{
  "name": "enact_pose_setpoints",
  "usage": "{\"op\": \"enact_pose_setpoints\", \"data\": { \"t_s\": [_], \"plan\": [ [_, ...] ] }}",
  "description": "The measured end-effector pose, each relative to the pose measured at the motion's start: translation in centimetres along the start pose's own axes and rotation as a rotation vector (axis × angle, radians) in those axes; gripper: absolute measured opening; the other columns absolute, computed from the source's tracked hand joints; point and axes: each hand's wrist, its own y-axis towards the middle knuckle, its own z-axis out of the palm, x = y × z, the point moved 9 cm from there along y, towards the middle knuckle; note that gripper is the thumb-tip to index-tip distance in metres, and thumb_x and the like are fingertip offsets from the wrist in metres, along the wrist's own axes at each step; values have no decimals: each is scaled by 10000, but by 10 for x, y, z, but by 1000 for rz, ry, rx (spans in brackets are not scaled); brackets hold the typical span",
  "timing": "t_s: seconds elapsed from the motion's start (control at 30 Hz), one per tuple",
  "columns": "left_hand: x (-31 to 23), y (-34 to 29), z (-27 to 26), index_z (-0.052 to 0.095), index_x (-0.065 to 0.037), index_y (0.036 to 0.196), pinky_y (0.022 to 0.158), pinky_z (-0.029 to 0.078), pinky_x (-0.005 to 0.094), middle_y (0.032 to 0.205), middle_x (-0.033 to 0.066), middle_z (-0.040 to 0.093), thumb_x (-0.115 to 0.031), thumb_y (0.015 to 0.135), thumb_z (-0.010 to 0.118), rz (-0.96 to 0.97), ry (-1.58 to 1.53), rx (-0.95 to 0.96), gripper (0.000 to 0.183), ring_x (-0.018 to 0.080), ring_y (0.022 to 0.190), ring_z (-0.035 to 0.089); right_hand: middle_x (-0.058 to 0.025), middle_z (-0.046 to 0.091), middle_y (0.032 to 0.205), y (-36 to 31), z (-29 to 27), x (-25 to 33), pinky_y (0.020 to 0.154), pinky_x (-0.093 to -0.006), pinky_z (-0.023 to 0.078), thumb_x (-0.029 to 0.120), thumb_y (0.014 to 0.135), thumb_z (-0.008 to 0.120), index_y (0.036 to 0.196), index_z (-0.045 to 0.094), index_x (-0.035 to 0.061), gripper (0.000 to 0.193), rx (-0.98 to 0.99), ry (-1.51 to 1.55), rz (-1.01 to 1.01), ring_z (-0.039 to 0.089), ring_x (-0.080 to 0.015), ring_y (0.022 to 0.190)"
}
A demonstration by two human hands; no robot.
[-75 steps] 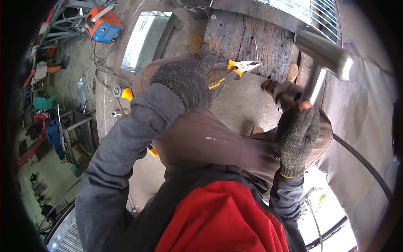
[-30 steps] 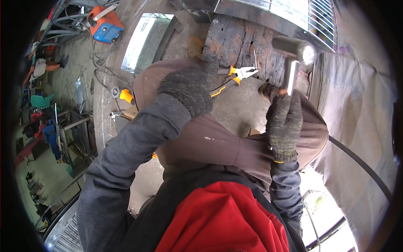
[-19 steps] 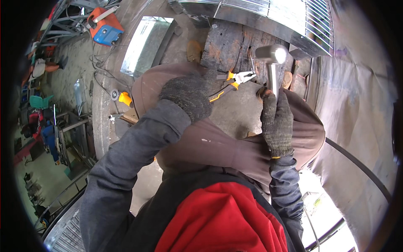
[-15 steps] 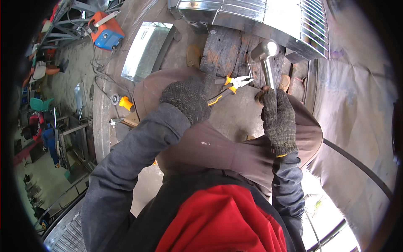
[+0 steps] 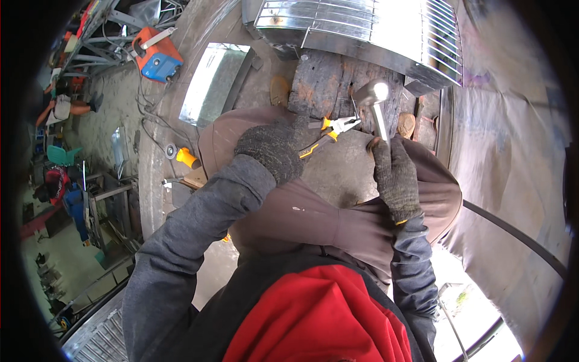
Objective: Bending a small metal wire into a hook or fastener shape using pliers and a hammer.
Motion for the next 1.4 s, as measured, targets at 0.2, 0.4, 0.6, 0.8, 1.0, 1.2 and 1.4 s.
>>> {"op": "enact_pose_setpoints", "data": {
  "t_s": [0.2, 0.4, 0.6, 0.8, 1.0, 1.2, 1.4],
  "plan": [
    [6, 4, 10, 507, -101, 1478, 989, 548, 484, 1351, 233, 638, -325, 804, 809, 76, -91, -38, 772, 421, 1171, 664, -149, 627, 728, 7, -19, 2, 594, -407, 494, 385, 1094, 562, 1108, 646, 50, 346, -144, -93, -121, 644, -292, 632],
    [19, -9, 1, 458, -87, 1557, 1101, 482, 421, 1470, 200, 591, -283, 766, 877, 396, -308, 23, 916, 353, 1316, 601, -210, 735, 966, -1, -14, -14, 734, -520, 565, 386, 1035, 652, 1232, 605, 82, 366, -223, -259, -72, 724, -433, 866],
    [39, -33, 8, 420, -76, 1599, 1165, 412, 385, 1515, 91, 567, -205, 707, 939, 429, -637, 249, 1041, 228, 1361, 547, -174, 682, 1035, 4, -10, 6, 744, -530, 563, 286, 971, 703, 1296, 581, 120, 385, -299, -360, -264, 697, -406, 917],
    [44, -31, 9, 410, -43, 1598, 1151, 409, 356, 1476, 47, 579, -149, 652, 965, 389, -895, 299, 1102, 189, 1298, 555, -191, 650, 1082, 14, -5, 15, 869, -506, 526, 252, 961, 719, 1296, 600, 72, 399, -336, -490, -404, 619, -412, 1032],
    [38, -30, 19, 436, -38, 1583, 1146, 425, 355, 1480, 58, 589, -159, 690, 961, 360, -946, 301, 1043, 182, 1309, 561, -178, 664, 1175, 8, -14, 24, 862, -450, 546, 143, 941, 736, 1333, 580, 43, 434, -292, -428, -366, 638, -359, 983],
    [40, -31, 24, 458, -44, 1573, 1141, 435, 353, 1485, 73, 592, -164, 755, 923, 338, -1035, 285, 948, 189, 1315, 567, -166, 626, 1404, -43, -63, 83, 1100, -435, 480, 9, 919, 679, 1448, 574, 79, 543, -148, 103, -559, 604, -377, 1298],
    [32, -32, 25, 479, -50, 1562, 1136, 445, 352, 1490, 89, 596, -169, 820, 885, 289, -1130, 385, 854, 197, 1322, 573, -139, 727, 1135, -38, -54, 92, 955, -364, 520, -51, 950, 659, 1249, 703, -3, 306, -18, -115, -655, 680, -305, 1015]
  ]
}}
